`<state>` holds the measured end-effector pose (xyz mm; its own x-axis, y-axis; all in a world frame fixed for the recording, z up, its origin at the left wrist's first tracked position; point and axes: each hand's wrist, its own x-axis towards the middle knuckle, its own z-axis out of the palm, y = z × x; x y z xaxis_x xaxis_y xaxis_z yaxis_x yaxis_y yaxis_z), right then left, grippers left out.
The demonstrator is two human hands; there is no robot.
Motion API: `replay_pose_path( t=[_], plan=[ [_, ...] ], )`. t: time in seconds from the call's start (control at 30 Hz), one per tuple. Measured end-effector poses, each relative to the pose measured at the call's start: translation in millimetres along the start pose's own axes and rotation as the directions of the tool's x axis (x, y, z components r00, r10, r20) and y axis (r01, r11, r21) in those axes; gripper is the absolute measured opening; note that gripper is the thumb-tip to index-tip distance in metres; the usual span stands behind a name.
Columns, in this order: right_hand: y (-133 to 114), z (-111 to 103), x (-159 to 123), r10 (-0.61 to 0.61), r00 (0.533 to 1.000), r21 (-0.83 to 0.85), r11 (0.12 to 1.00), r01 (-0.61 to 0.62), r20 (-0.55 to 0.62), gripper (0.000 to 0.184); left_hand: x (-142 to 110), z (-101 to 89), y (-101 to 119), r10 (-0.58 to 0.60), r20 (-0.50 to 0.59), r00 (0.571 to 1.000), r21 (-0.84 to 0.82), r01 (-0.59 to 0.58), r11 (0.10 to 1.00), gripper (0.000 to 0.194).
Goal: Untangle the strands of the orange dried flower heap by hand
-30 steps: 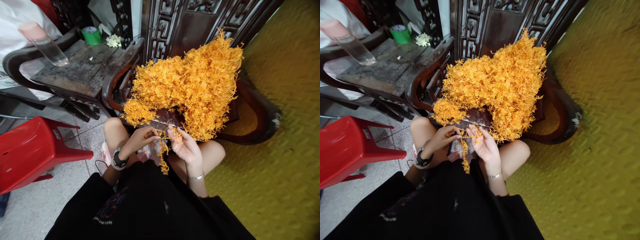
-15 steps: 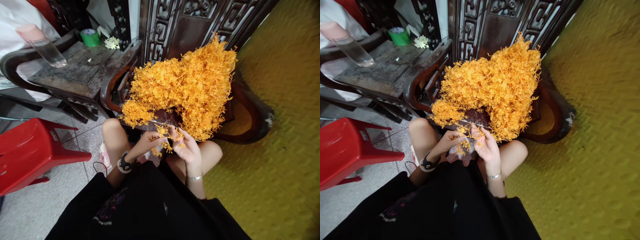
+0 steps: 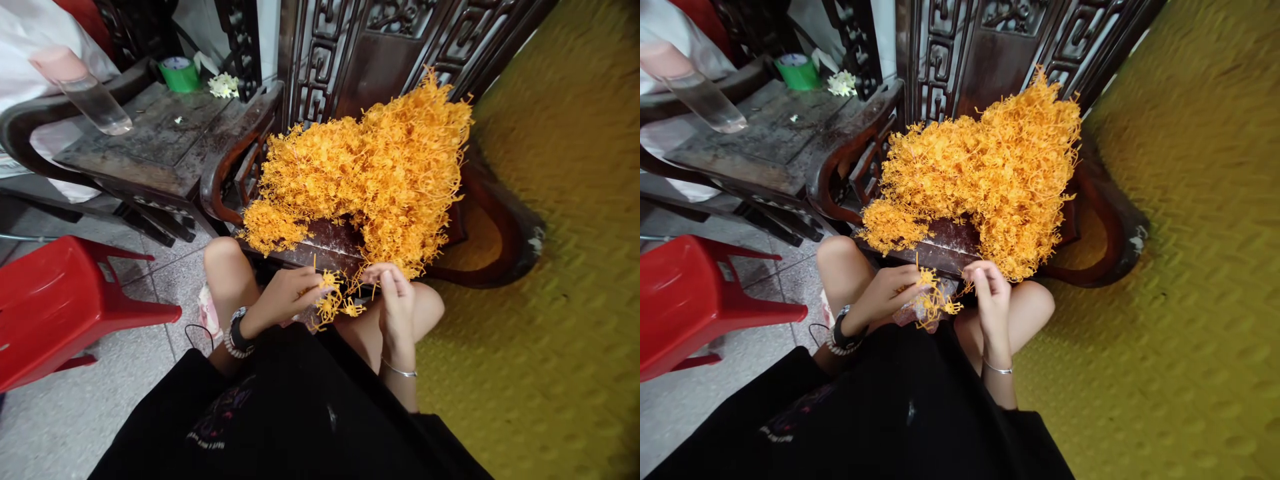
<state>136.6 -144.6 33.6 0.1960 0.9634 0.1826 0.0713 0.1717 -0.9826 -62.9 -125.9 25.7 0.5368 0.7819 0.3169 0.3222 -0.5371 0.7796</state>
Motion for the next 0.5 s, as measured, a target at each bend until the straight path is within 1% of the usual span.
replay_pose_path(
  t=[0.03,0.07,0.1,0.17,0.23,0.27,0.33,0.37,0.4,0.43,0.5],
  plan=[
    [-7.1,2.9,0.7,0.021,0.985,-0.025,1.000,-0.017,0.171,0.024,0.3,0.9,-0.2,0.026,0.013,1.000,0.026,-0.026,0.999,0.028],
    [-12.8,6.5,1.7,0.048,0.947,-0.060,0.998,-0.030,0.319,0.026,0.4,1.8,-0.4,0.054,0.025,0.998,0.039,-0.055,0.998,0.027],
    [-16.8,10.2,3.1,0.076,0.898,-0.095,0.995,-0.039,0.433,0.026,0.5,2.3,-0.5,0.081,0.038,0.996,0.039,-0.082,0.996,0.027],
    [-20.0,16.4,5.7,0.130,0.802,-0.127,0.990,-0.068,0.583,0.027,0.0,2.1,0.1,0.111,0.090,0.990,-0.002,-0.111,0.994,0.027],
    [-18.7,19.4,6.9,0.159,0.714,-0.088,0.987,-0.135,0.682,0.034,-1.3,0.6,2.0,0.127,0.191,0.973,-0.110,-0.107,0.988,0.029],
    [-17.1,19.9,6.7,0.169,0.664,-0.049,0.979,-0.196,0.728,0.037,-2.2,-0.2,3.2,0.131,0.250,0.959,-0.187,-0.085,0.979,0.030],
    [-13.0,20.1,4.3,0.186,0.569,0.043,0.930,-0.365,0.801,0.042,-4.0,-0.8,5.2,0.130,0.320,0.938,-0.348,-0.011,0.938,0.034],
    [-10.8,20.4,2.2,0.195,0.541,0.090,0.886,-0.455,0.818,0.043,-4.9,-0.5,5.8,0.118,0.328,0.937,-0.417,0.031,0.909,0.036],
    [-8.6,21.1,-0.2,0.208,0.528,0.135,0.832,-0.538,0.823,0.044,-5.8,0.3,5.8,0.095,0.324,0.941,-0.475,0.075,0.877,0.039],
    [-6.3,22.2,-2.8,0.227,0.529,0.178,0.774,-0.608,0.818,0.045,-6.8,1.5,5.4,0.067,0.317,0.946,-0.524,0.116,0.844,0.041],
    [-1.5,25.5,-7.4,0.276,0.540,0.250,0.662,-0.706,0.795,0.045,-9.6,5.1,3.5,0.012,0.314,0.949,-0.598,0.188,0.779,0.045]
  ],
)
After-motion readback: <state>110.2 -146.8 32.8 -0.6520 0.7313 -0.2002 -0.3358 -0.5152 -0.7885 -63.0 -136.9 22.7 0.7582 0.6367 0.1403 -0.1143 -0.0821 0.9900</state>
